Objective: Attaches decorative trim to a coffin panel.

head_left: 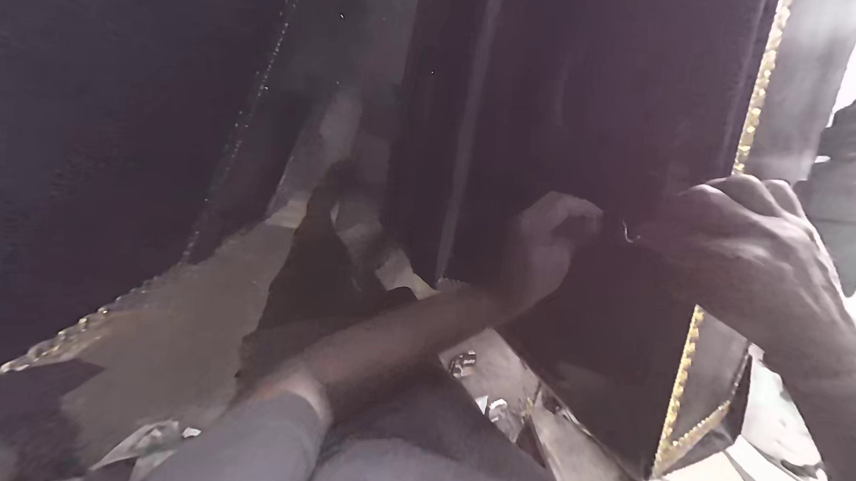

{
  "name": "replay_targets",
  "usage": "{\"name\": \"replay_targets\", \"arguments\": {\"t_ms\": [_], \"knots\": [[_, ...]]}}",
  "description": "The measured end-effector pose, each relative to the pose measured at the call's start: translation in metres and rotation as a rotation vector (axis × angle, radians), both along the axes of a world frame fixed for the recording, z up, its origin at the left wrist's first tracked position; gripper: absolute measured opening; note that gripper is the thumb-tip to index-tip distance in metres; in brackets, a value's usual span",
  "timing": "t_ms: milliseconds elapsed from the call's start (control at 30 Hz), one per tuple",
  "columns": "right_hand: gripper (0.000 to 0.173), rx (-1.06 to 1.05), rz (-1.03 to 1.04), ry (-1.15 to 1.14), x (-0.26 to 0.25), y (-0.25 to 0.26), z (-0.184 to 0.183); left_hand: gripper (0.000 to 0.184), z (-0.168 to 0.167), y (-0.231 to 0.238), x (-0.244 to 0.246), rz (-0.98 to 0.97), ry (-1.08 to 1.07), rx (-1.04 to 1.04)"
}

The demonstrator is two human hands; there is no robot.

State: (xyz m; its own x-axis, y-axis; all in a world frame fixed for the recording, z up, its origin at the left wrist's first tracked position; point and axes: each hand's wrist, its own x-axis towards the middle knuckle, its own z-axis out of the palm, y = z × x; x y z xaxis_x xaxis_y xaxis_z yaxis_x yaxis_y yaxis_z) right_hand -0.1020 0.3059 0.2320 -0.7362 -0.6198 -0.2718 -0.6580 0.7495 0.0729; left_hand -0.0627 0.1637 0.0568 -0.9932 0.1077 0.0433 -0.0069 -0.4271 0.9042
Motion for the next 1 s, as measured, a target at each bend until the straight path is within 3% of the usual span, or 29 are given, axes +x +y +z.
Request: {"name": "replay_targets", "arguments": {"t_ms": [200,333,500,633,1000], "knots": [[0.020,-0.046,0.014,-0.014,-0.002,0.006,0.001,0.014,0.012,0.021,-0.003,-0.043,-0.033,0.023],[0.019,-0.045,0.016,-0.002,-0.002,0.004,0.000,0.015,0.007,0.026,-0.005,0.026,0.107,-0.053],[0.020,-0.022,0.029,0.005,-0.003,0.004,-0.002,0.016,0.007,0.024,-0.005,0.017,0.132,-0.024],[0.020,-0.025,-0.017,0.059,0.001,0.003,-0.005,0.015,0.007,0.030,-0.002,0.117,0.205,-0.091],[0.021,-0.134,-0.139,0.113,0.011,0.004,-0.012,0.009,0.000,0.043,-0.003,0.203,0.221,0.069]]}}
